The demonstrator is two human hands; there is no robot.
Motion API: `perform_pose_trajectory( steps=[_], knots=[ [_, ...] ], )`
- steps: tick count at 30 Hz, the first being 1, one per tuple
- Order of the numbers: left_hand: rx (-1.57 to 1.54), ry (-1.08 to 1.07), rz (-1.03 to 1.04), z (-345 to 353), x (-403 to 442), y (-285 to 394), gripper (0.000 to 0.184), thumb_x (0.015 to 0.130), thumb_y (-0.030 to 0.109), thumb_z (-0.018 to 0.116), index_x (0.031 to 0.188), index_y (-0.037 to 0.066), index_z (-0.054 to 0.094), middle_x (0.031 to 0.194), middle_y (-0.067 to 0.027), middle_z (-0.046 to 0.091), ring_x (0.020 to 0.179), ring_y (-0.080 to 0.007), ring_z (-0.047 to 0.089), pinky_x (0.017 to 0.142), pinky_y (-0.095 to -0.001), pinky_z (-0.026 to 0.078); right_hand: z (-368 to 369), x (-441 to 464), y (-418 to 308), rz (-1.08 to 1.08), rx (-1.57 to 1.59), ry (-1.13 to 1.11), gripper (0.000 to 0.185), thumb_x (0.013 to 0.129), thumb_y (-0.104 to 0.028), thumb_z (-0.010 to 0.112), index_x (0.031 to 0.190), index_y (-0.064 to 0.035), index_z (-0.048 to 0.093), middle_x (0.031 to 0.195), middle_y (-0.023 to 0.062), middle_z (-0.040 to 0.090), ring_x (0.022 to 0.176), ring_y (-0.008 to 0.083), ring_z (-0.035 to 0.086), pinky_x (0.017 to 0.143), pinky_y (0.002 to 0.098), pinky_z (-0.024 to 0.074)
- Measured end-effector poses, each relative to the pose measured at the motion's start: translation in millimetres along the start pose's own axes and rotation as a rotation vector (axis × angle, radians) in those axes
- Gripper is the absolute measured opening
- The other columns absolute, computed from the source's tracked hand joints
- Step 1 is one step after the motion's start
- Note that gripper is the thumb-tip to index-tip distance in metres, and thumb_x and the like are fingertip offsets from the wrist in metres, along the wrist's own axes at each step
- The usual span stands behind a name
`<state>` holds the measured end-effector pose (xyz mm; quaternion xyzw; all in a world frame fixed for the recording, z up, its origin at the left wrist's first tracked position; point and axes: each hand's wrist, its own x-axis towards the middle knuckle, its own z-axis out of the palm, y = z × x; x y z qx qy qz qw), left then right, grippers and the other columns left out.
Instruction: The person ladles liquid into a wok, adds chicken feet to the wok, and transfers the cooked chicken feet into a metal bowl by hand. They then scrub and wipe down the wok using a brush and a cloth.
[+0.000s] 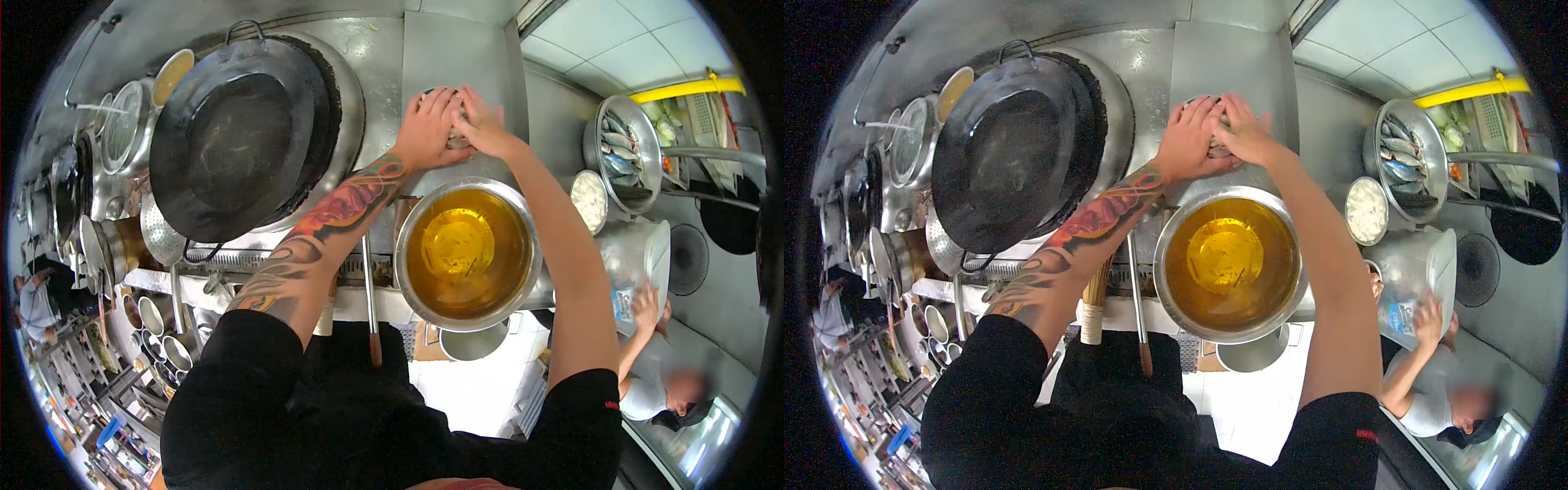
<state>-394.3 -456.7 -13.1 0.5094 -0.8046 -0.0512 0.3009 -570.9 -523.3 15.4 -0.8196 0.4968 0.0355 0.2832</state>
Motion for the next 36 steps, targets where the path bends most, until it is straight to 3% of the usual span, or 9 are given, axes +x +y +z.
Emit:
perform_pose_trajectory(
  steps=[8,11,15,19,21,24,28,31,36],
  knots=[
    [0.043,0.011,0.011,-24.3,-6.5,15.3,0.110,0.075,0.071,0.070,0.155,0.006,0.031,0.158,-0.0213,0.031,0.145,-0.0374,0.033,0.111,-0.0695,0.024,-39.3,-36.8,1.2,-0.050,0.350,0.207,0.086,0.101,-0.071,0.020,0.162,-0.0117,0.015,0.169,0.0125,0.015,0.156,0.0281,0.013,0.125,0.0477,0.0075],
    [-0.034,0.089,0.029,-43.5,-15.8,12.1,0.095,0.084,0.059,0.069,0.153,0.003,0.033,0.156,-0.0233,0.035,0.144,-0.0402,0.034,0.113,-0.0671,0.025,-73.4,-76.1,-35.6,-0.060,0.486,0.362,0.074,0.107,-0.059,0.025,0.158,-0.0063,0.031,0.164,0.0161,0.029,0.153,0.0284,0.025,0.124,0.0367,0.0197],
    [-0.545,0.316,-0.251,-104.0,-77.3,29.4,0.064,0.100,0.017,0.057,0.153,-0.005,0.030,0.149,-0.0257,0.046,0.139,-0.0388,0.045,0.117,-0.0437,0.033,-73.4,-163.6,-126.1,-0.128,0.694,0.441,0.058,0.105,-0.037,0.053,0.151,-0.0020,0.042,0.149,0.0172,0.052,0.139,0.0238,0.047,0.115,0.0372,0.0351],
    [-0.740,0.062,-0.543,-151.3,-227.0,63.0,0.046,0.099,0.013,0.059,0.141,-0.001,0.049,0.137,-0.0222,0.059,0.129,-0.0349,0.055,0.109,-0.0426,0.043,21.9,-236.8,-220.6,-0.268,0.888,0.202,0.042,0.102,-0.022,0.058,0.140,-0.0040,0.056,0.137,0.0142,0.062,0.127,0.0215,0.057,0.107,0.0366,0.0445],
    [-0.726,-0.119,-0.467,-183.7,-307.3,73.3,0.039,0.096,0.011,0.062,0.135,0.006,0.058,0.121,-0.0198,0.067,0.113,-0.0349,0.065,0.095,-0.0422,0.052,91.8,-260.2,-253.6,-0.033,0.916,-0.039,0.039,0.098,-0.015,0.062,0.135,-0.0033,0.060,0.129,0.0156,0.066,0.122,0.0269,0.061,0.105,0.0391,0.0458],
    [-0.590,-0.210,-0.531,-239.4,-403.0,55.6,0.027,0.096,0.012,0.063,0.121,0.005,0.067,0.102,-0.0163,0.070,0.093,-0.0328,0.069,0.082,-0.0404,0.055,209.1,-295.8,-268.2,-0.005,0.416,0.355,0.038,0.093,-0.015,0.065,0.128,-0.0014,0.062,0.129,0.0215,0.060,0.121,0.0380,0.058,0.103,0.0448,0.0459],
    [-0.427,0.228,-0.874,-295.2,-469.7,-20.5,0.018,0.101,0.018,0.061,0.105,0.002,0.068,0.082,-0.0080,0.065,0.075,-0.0147,0.060,0.068,-0.0321,0.049,291.1,-332.2,-260.7,0.249,0.158,0.538,0.038,0.092,-0.017,0.066,0.126,0.0000,0.063,0.132,0.0261,0.054,0.123,0.0420,0.053,0.103,0.0469,0.0450],
    [-0.166,0.326,-0.829,-340.4,-479.0,-88.3,0.019,0.097,0.020,0.064,0.095,0.001,0.064,0.076,-0.0144,0.062,0.068,-0.0277,0.060,0.064,-0.0377,0.048,304.0,-333.7,-275.7,0.365,0.203,0.584,0.037,0.093,-0.016,0.065,0.126,0.0007,0.063,0.129,0.0262,0.055,0.120,0.0417,0.055,0.103,0.0458,0.0447],
    [-0.187,-0.108,-1.021,-337.8,-522.2,-128.3,0.044,0.090,0.037,0.071,0.106,-0.002,0.064,0.095,-0.0214,0.066,0.090,-0.0382,0.064,0.080,-0.0470,0.051,278.9,-316.1,-321.1,0.251,0.243,0.667,0.036,0.093,-0.016,0.064,0.125,0.0004,0.063,0.127,0.0234,0.056,0.118,0.0396,0.057,0.103,0.0440,0.0448]
  ],
)
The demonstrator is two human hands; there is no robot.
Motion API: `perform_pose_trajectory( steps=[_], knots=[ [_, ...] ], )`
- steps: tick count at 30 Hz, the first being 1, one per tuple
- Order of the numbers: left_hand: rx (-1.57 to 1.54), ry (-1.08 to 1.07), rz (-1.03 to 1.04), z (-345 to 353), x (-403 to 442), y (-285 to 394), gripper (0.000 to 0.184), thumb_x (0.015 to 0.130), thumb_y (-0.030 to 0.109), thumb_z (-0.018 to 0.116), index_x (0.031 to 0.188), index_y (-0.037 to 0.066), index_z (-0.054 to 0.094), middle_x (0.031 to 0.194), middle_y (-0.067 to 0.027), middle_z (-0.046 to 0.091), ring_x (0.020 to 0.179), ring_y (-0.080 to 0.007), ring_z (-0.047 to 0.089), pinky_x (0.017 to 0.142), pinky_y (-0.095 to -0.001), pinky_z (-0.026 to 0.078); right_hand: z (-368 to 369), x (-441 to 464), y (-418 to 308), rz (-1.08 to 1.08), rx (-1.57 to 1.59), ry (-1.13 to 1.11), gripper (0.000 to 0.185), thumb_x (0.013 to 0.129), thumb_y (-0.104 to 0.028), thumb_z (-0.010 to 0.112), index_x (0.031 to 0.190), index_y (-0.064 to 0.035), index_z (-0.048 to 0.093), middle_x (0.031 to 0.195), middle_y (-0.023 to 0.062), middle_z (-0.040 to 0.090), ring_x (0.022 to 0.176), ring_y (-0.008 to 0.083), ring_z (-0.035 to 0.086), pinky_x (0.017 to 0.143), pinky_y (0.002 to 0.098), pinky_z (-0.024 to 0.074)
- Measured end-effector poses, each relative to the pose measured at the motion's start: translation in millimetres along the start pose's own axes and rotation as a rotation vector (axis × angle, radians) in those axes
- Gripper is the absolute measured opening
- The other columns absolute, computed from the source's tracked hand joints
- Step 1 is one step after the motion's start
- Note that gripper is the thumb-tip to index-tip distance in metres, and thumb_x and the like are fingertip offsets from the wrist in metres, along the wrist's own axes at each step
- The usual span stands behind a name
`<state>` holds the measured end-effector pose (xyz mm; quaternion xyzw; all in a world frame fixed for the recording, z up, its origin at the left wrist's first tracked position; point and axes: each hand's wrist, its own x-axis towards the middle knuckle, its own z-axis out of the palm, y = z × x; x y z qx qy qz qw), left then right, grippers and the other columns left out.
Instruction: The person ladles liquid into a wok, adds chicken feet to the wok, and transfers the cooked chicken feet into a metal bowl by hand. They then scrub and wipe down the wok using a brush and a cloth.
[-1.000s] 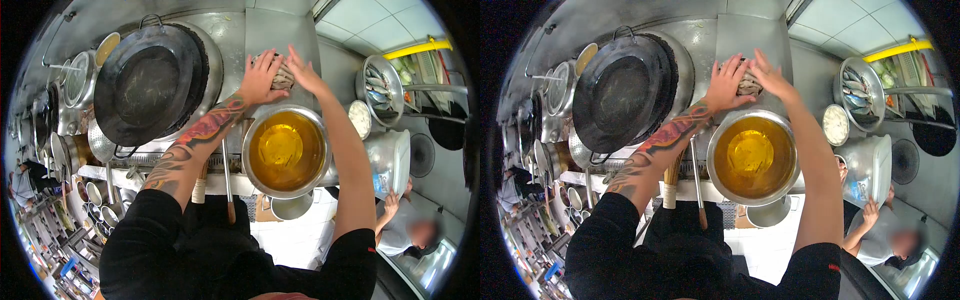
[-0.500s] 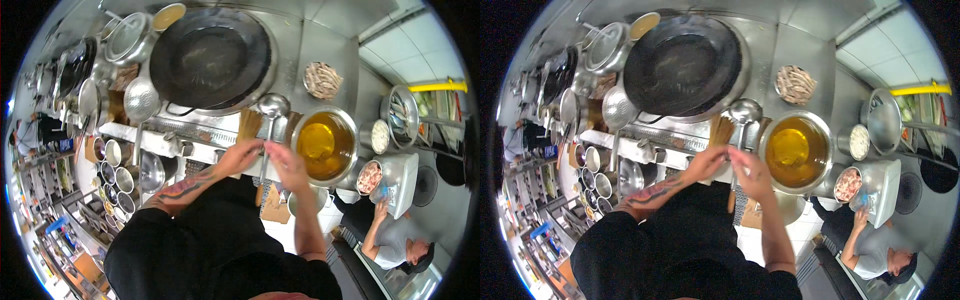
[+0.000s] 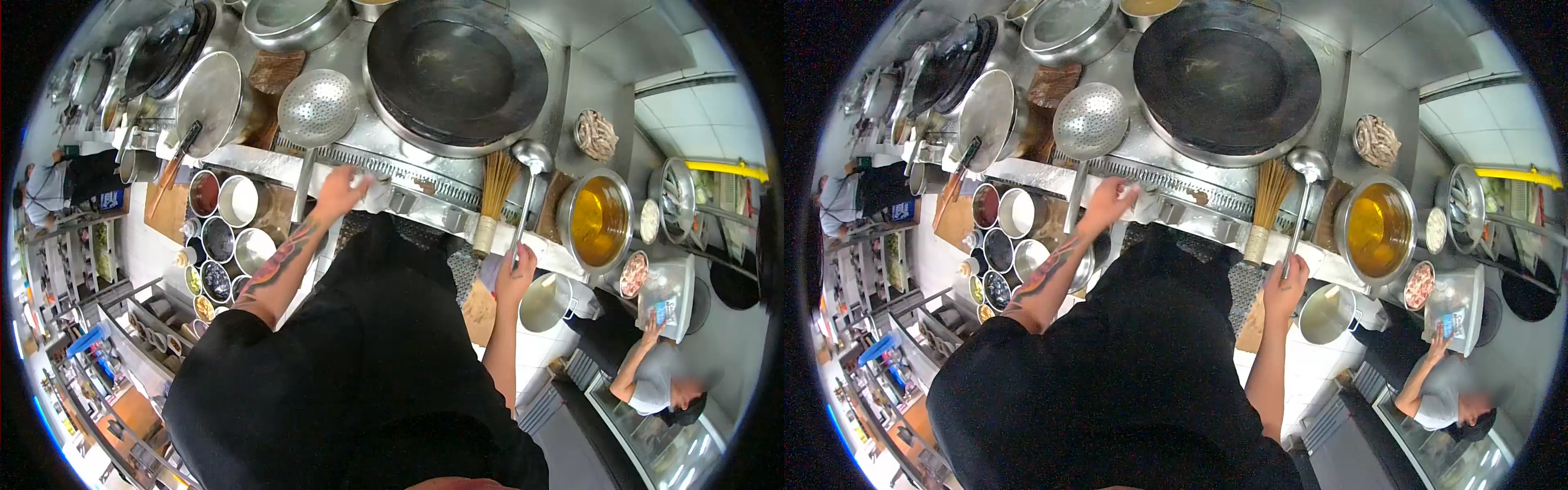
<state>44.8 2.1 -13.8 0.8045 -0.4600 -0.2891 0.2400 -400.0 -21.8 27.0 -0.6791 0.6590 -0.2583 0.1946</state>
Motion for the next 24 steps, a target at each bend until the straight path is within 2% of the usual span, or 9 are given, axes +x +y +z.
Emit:
perform_pose_trajectory(
  steps=[2,5,7,11,13,15,17,18,24],
  knots=[
    [0.188,0.146,0.302,26.9,-15.1,-0.2,0.062,0.085,0.044,0.074,0.117,-0.007,0.057,0.116,-0.0265,0.060,0.105,-0.0444,0.058,0.092,-0.0495,0.048,2.3,-0.4,-17.4,0.014,0.061,0.031,0.034,0.093,-0.015,0.064,0.125,-0.0018,0.064,0.127,0.0203,0.058,0.118,0.0378,0.058,0.103,0.0429,0.0448],
    [0.209,0.256,0.319,61.3,-20.5,8.4,0.071,0.083,0.043,0.076,0.124,-0.009,0.051,0.125,-0.0292,0.053,0.111,-0.0482,0.052,0.098,-0.0507,0.045,13.2,-10.2,-26.8,0.095,0.071,-0.015,0.033,0.093,-0.015,0.065,0.124,-0.0034,0.064,0.127,0.0202,0.059,0.118,0.0372,0.058,0.103,0.0429,0.0452],
    [0.227,0.321,0.361,69.9,-19.3,9.1,0.063,0.084,0.036,0.076,0.124,-0.005,0.053,0.120,-0.0243,0.057,0.111,-0.0444,0.054,0.098,-0.0496,0.045,19.5,-22.6,-26.4,0.067,0.065,-0.032,0.033,0.093,-0.014,0.065,0.124,-0.0039,0.065,0.126,0.0204,0.060,0.118,0.0373,0.059,0.102,0.0429,0.0457],
    [-0.191,0.162,0.464,68.2,-2.4,-12.5,0.040,0.092,0.020,0.070,0.124,0.000,0.057,0.115,-0.0164,0.063,0.110,-0.0349,0.060,0.097,-0.0446,0.046,17.2,-35.2,-20.4,-0.036,0.042,-0.077,0.032,0.092,-0.014,0.066,0.123,-0.0042,0.065,0.124,0.0211,0.061,0.115,0.0376,0.060,0.100,0.0429,0.0472],
    [-0.841,0.018,0.176,70.3,7.6,-22.2,0.036,0.101,0.019,0.062,0.130,0.000,0.053,0.120,-0.0149,0.065,0.110,-0.0297,0.064,0.097,-0.0394,0.050,12.1,-37.4,-10.3,-0.033,0.042,-0.058,0.030,0.093,-0.014,0.066,0.121,-0.0035,0.065,0.122,0.0209,0.062,0.113,0.0380,0.061,0.099,0.0426,0.0480],
    [-0.851,-0.063,0.114,42.0,12.0,0.2,0.041,0.107,0.030,0.052,0.136,0.001,0.050,0.128,-0.0126,0.062,0.113,-0.0255,0.064,0.095,-0.0390,0.053,11.7,-39.1,13.0,0.097,0.108,-0.064,0.030,0.093,-0.014,0.065,0.121,-0.0032,0.065,0.121,0.0211,0.062,0.111,0.0384,0.061,0.098,0.0422,0.0486],
    [-1.435,-0.322,-0.244,9.3,10.9,40.3,0.054,0.105,0.046,0.051,0.141,0.006,0.049,0.127,-0.0111,0.061,0.114,-0.0248,0.062,0.095,-0.0476,0.055,10.6,-39.2,32.9,0.107,0.099,-0.041,0.032,0.093,-0.016,0.065,0.122,-0.0034,0.065,0.122,0.0214,0.061,0.112,0.0388,0.060,0.099,0.0429,0.0478],
    [-1.370,-0.395,-0.209,19.4,25.5,31.2,0.066,0.104,0.059,0.039,0.146,0.009,0.043,0.133,-0.0129,0.058,0.116,-0.0277,0.062,0.094,-0.0536,0.055,9.8,-39.0,40.0,0.064,-0.014,0.000,0.032,0.093,-0.017,0.066,0.122,-0.0033,0.065,0.120,0.0204,0.061,0.111,0.0369,0.060,0.098,0.0417,0.0482],
    [-1.451,-0.550,-0.247,12.2,64.8,89.9,0.071,0.104,0.064,0.020,0.147,0.011,0.040,0.136,-0.0164,0.057,0.116,-0.0343,0.061,0.096,-0.0528,0.053,24.6,-46.4,80.5,0.146,-0.218,-0.015,0.048,0.092,-0.026,0.066,0.132,-0.0017,0.057,0.125,0.0248,0.057,0.117,0.0403,0.056,0.102,0.0465,0.0443]
  ],
)
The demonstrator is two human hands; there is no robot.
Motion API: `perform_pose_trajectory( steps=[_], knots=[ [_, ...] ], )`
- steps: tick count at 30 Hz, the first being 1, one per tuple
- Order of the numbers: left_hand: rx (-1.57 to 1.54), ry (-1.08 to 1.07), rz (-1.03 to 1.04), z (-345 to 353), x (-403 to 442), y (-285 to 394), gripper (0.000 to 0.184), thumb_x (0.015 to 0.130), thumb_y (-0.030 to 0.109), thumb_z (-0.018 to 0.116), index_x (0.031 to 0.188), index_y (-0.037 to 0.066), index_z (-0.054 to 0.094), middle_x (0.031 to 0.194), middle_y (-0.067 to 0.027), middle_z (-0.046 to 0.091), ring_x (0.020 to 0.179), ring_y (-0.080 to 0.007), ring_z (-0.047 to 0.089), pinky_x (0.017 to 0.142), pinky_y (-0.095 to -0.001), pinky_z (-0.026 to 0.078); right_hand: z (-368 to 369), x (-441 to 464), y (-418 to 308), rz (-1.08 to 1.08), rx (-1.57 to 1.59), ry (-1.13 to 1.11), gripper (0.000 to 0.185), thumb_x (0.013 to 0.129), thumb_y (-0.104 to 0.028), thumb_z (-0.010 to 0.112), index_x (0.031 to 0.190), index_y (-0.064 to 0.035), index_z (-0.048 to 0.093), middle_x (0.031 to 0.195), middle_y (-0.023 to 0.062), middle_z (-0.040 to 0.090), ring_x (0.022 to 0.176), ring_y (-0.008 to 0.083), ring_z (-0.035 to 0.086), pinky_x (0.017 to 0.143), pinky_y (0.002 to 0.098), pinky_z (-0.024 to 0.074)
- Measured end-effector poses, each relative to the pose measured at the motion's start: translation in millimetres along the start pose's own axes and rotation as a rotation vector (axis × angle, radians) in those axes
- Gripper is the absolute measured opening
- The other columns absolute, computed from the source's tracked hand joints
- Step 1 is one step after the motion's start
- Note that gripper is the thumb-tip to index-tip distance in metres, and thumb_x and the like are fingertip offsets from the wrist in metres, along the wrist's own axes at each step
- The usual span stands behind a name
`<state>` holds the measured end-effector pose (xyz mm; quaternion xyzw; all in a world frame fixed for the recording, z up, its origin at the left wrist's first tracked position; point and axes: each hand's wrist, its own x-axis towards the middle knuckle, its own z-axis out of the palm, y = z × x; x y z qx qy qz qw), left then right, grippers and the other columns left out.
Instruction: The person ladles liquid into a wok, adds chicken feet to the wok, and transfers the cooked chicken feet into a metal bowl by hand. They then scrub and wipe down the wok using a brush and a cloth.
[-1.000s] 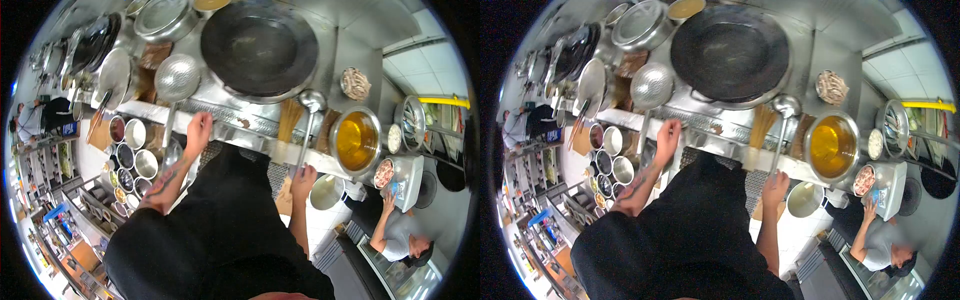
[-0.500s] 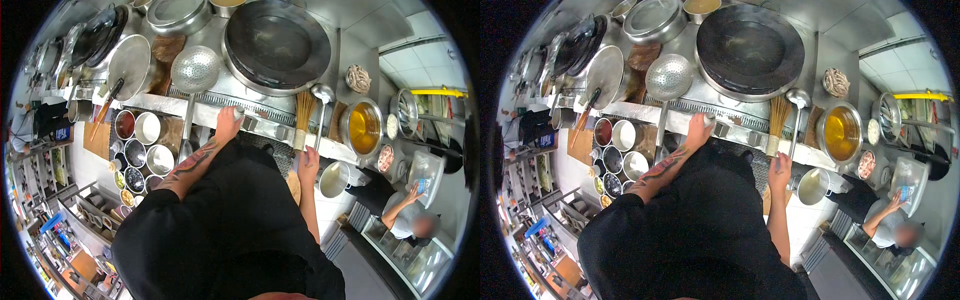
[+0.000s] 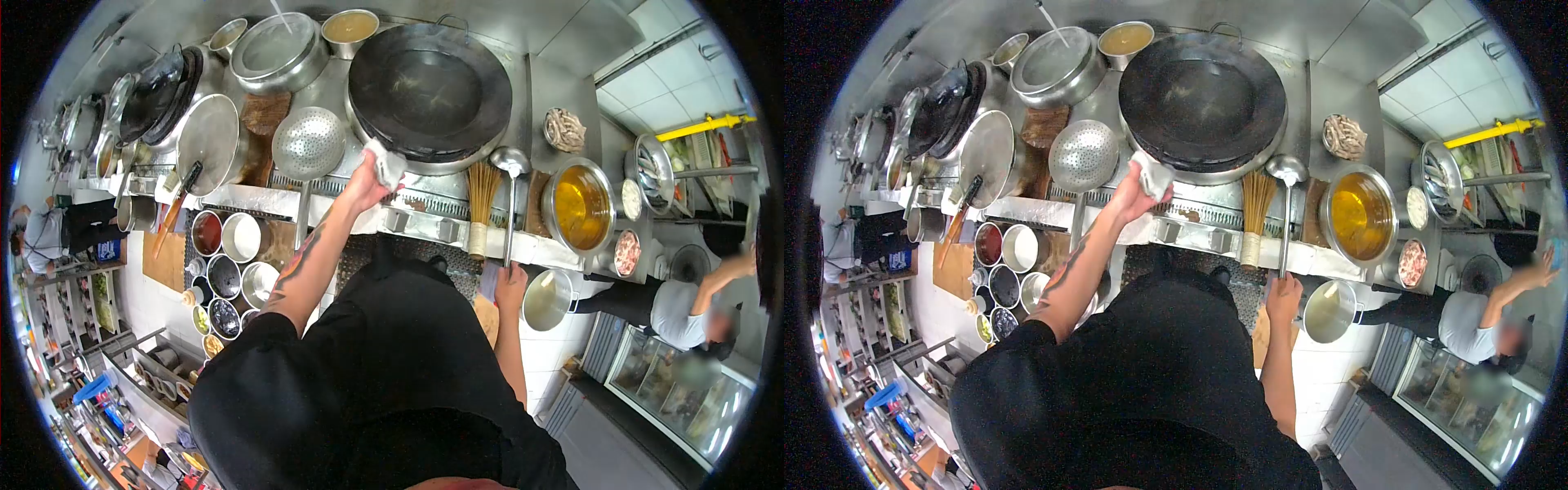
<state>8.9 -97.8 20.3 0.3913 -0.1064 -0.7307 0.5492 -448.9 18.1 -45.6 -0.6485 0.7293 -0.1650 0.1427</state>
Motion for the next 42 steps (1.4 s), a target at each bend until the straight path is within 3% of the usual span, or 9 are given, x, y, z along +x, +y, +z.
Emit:
perform_pose_trajectory(
  steps=[6,9,11,15,17,19,23,25,42],
  knots=[
    [-0.039,0.037,-0.092,37.5,58.0,14.0,0.060,0.105,0.058,0.035,0.125,0.004,0.053,0.117,-0.0192,0.064,0.103,-0.0388,0.066,0.078,-0.0434,0.060,14.7,19.2,-12.5,0.043,-0.041,-0.064,0.052,0.093,-0.030,0.066,0.131,0.0011,0.049,0.118,0.0313,0.060,0.104,0.0489,0.060,0.092,0.0524,0.0489],
    [-0.089,0.044,-0.274,37.6,70.4,13.0,0.046,0.106,0.044,0.046,0.110,0.001,0.061,0.101,-0.0168,0.069,0.088,-0.0306,0.070,0.065,-0.0339,0.060,18.8,36.5,-18.2,0.219,0.066,-0.141,0.045,0.090,-0.030,0.066,0.121,0.0011,0.054,0.102,0.0317,0.067,0.097,0.0510,0.064,0.087,0.0532,0.0501],
    [0.250,-0.025,-0.094,31.3,79.2,2.1,0.033,0.102,0.029,0.049,0.099,0.000,0.065,0.090,-0.0143,0.071,0.074,-0.0220,0.069,0.055,-0.0293,0.056,15.7,35.4,-18.0,0.215,0.087,-0.113,0.044,0.091,-0.030,0.065,0.121,0.0003,0.054,0.100,0.0305,0.068,0.093,0.0492,0.065,0.084,0.0519,0.0508],
    [0.296,0.184,0.124,39.6,61.0,-3.2,0.025,0.093,0.018,0.055,0.088,-0.004,0.066,0.075,-0.0160,0.068,0.059,-0.0202,0.063,0.048,-0.0311,0.049,13.5,24.6,-19.5,0.123,0.283,-0.013,0.040,0.094,-0.029,0.064,0.121,-0.0006,0.054,0.092,0.0245,0.069,0.080,0.0412,0.067,0.077,0.0465,0.0523],
    [0.287,0.231,0.147,38.6,49.3,2.0,0.022,0.090,0.015,0.057,0.088,-0.005,0.066,0.074,-0.0146,0.067,0.056,-0.0196,0.063,0.045,-0.0317,0.048,11.6,0.1,-16.1,0.045,0.431,0.031,0.040,0.095,-0.028,0.064,0.122,0.0002,0.054,0.088,0.0208,0.069,0.073,0.0370,0.066,0.075,0.0436,0.0525],
    [0.259,0.246,0.190,41.2,33.9,7.1,0.019,0.089,0.013,0.058,0.089,-0.004,0.066,0.075,-0.0129,0.068,0.056,-0.0191,0.062,0.046,-0.0309,0.048,11.1,-20.8,-15.9,-0.004,0.471,0.115,0.038,0.098,-0.020,0.065,0.126,0.0017,0.052,0.086,0.0105,0.066,0.076,0.0143,0.059,0.069,0.0319,0.0498],
    [0.264,0.249,0.215,30.4,25.9,7.2,0.016,0.088,0.011,0.059,0.088,-0.003,0.065,0.076,-0.0117,0.068,0.056,-0.0183,0.062,0.045,-0.0298,0.047,0.9,-44.3,-18.0,0.213,0.730,0.043,0.031,0.101,-0.017,0.061,0.125,0.0007,0.052,0.090,0.0081,0.066,0.080,0.0135,0.060,0.071,0.0312,0.0503],
    [0.301,0.250,0.259,22.6,24.1,5.5,0.015,0.088,0.011,0.060,0.088,-0.002,0.065,0.076,-0.0109,0.068,0.055,-0.0176,0.061,0.045,-0.0293,0.046,-25.5,-47.6,-37.5,0.213,0.833,0.061,0.023,0.103,-0.016,0.057,0.121,-0.0027,0.055,0.071,-0.0025,0.052,0.057,0.0034,0.045,0.048,0.0222,0.0351],
    [0.408,0.307,0.460,-10.1,-2.6,10.9,0.021,0.085,0.005,0.058,0.105,0.004,0.062,0.087,-0.0032,0.066,0.069,-0.0133,0.062,0.056,-0.0289,0.048,-97.1,-53.3,-110.8,0.293,0.883,-0.169,0.029,0.103,-0.015,0.056,0.128,-0.0002,0.054,0.068,-0.0010,0.053,0.050,0.0055,0.045,0.045,0.0234,0.0371]
  ],
)
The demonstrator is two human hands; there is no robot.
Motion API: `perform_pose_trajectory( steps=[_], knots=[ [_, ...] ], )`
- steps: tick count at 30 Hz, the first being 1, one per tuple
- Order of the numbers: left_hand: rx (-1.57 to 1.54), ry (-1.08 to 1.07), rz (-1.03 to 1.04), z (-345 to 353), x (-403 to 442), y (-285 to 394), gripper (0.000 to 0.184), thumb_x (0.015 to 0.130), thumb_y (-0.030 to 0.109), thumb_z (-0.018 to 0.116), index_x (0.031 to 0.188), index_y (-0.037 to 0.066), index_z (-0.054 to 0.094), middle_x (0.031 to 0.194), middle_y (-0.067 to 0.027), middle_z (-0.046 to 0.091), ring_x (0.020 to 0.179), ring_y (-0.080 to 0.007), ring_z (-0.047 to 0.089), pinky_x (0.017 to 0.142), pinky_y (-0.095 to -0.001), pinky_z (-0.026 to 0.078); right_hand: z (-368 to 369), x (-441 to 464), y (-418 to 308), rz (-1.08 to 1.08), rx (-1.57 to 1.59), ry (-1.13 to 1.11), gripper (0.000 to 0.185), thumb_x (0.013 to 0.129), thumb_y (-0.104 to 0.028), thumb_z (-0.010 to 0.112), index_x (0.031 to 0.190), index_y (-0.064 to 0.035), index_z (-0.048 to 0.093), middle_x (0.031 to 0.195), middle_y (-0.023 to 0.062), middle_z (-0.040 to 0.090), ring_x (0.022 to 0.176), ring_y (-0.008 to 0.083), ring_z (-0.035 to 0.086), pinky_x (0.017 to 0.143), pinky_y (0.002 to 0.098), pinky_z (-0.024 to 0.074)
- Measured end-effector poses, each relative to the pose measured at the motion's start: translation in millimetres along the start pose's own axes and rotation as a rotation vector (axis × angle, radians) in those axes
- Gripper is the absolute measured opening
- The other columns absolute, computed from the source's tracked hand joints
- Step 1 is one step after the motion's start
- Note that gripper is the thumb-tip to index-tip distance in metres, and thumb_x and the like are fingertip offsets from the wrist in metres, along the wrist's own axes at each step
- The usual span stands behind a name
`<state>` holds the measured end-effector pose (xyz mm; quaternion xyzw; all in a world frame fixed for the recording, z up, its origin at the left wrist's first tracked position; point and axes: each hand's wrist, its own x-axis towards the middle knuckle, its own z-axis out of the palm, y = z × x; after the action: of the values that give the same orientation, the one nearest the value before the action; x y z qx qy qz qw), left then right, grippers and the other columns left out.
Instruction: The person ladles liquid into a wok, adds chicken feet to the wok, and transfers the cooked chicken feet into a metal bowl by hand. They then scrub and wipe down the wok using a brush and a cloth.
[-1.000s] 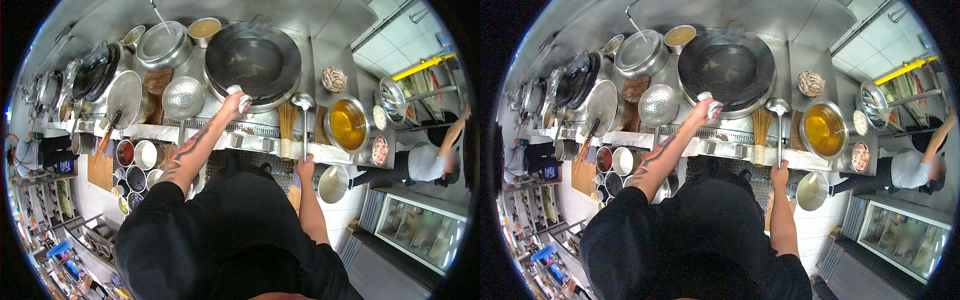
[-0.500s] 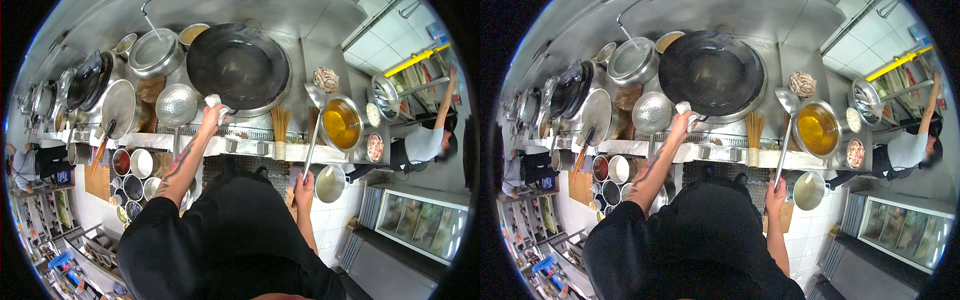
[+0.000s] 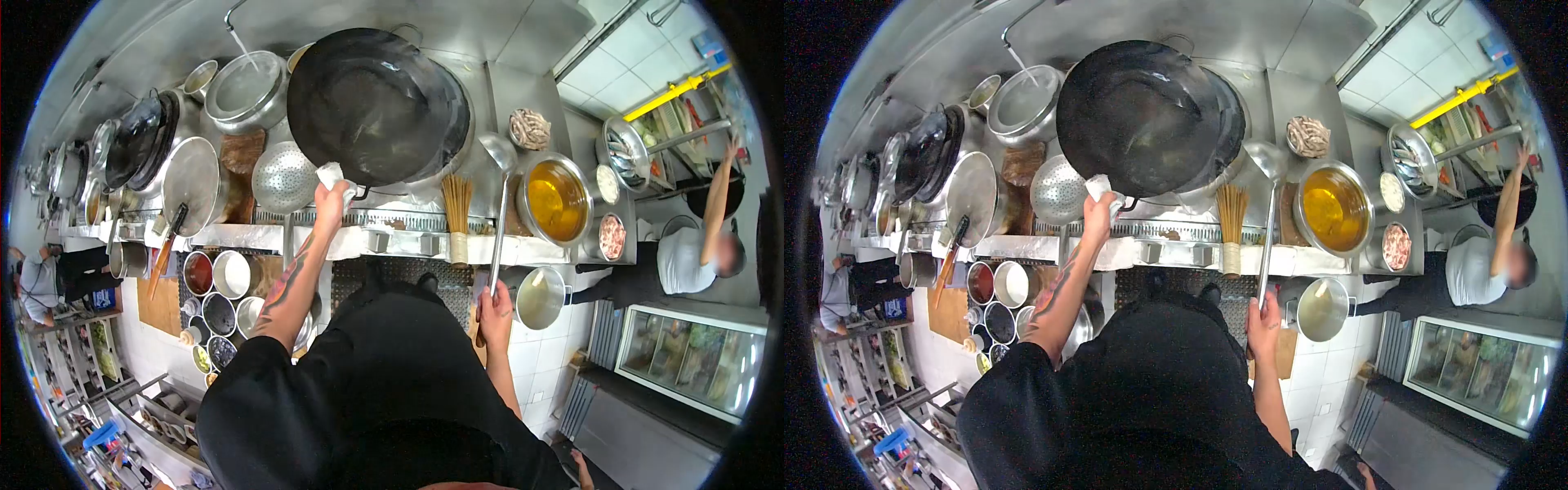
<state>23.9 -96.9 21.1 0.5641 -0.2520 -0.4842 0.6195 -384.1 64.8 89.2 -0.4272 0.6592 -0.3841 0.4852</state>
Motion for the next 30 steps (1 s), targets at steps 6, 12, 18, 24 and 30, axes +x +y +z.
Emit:
perform_pose_trajectory(
  steps=[6,12,18,24,30],
  knots=[
    [-0.017,0.040,0.086,-1.7,0.9,-2.7,0.021,0.084,0.005,0.059,0.105,0.003,0.061,0.087,-0.0019,0.064,0.069,-0.0118,0.059,0.056,-0.0278,0.046,0.6,-1.9,-2.1,-0.002,0.003,-0.002,0.029,0.103,-0.014,0.056,0.129,0.0002,0.053,0.068,-0.0009,0.052,0.050,0.0059,0.046,0.044,0.0237,0.0371],
    [0.010,0.090,0.224,-8.6,12.4,-9.7,0.024,0.084,0.005,0.061,0.108,0.002,0.060,0.091,-0.0029,0.065,0.079,-0.0134,0.060,0.069,-0.0296,0.049,3.0,-7.5,-3.4,0.019,-0.008,-0.019,0.031,0.102,-0.013,0.058,0.130,-0.0005,0.053,0.068,-0.0022,0.053,0.051,0.0050,0.046,0.044,0.0235,0.0368],
    [0.040,0.103,0.272,-11.0,12.4,-16.1,0.024,0.084,0.005,0.062,0.108,0.000,0.061,0.096,-0.0045,0.067,0.088,-0.0147,0.061,0.080,-0.0301,0.048,8.2,-8.1,-2.0,0.040,0.041,-0.041,0.037,0.101,-0.013,0.061,0.134,-0.0009,0.050,0.068,-0.0035,0.053,0.050,0.0040,0.046,0.043,0.0231,0.0362],
    [0.112,0.137,0.333,-14.6,9.7,-32.5,0.026,0.083,0.005,0.063,0.108,-0.002,0.061,0.097,-0.0071,0.068,0.088,-0.0175,0.062,0.083,-0.0316,0.049,6.0,-1.6,9.3,0.058,0.072,-0.023,0.037,0.101,-0.013,0.060,0.135,-0.0008,0.050,0.069,-0.0024,0.053,0.050,0.0052,0.046,0.044,0.0232,0.0367],
    [0.260,0.267,0.553,5.7,-10.1,-20.5,0.026,0.083,0.007,0.064,0.107,-0.003,0.061,0.095,-0.0106,0.068,0.085,-0.0211,0.063,0.082,-0.0349,0.050,0.2,6.7,12.7,0.040,0.064,-0.024,0.036,0.100,-0.013,0.063,0.131,-0.0002,0.052,0.067,-0.0043,0.052,0.050,0.0041,0.045,0.043,0.0233,0.0358]
  ],
)
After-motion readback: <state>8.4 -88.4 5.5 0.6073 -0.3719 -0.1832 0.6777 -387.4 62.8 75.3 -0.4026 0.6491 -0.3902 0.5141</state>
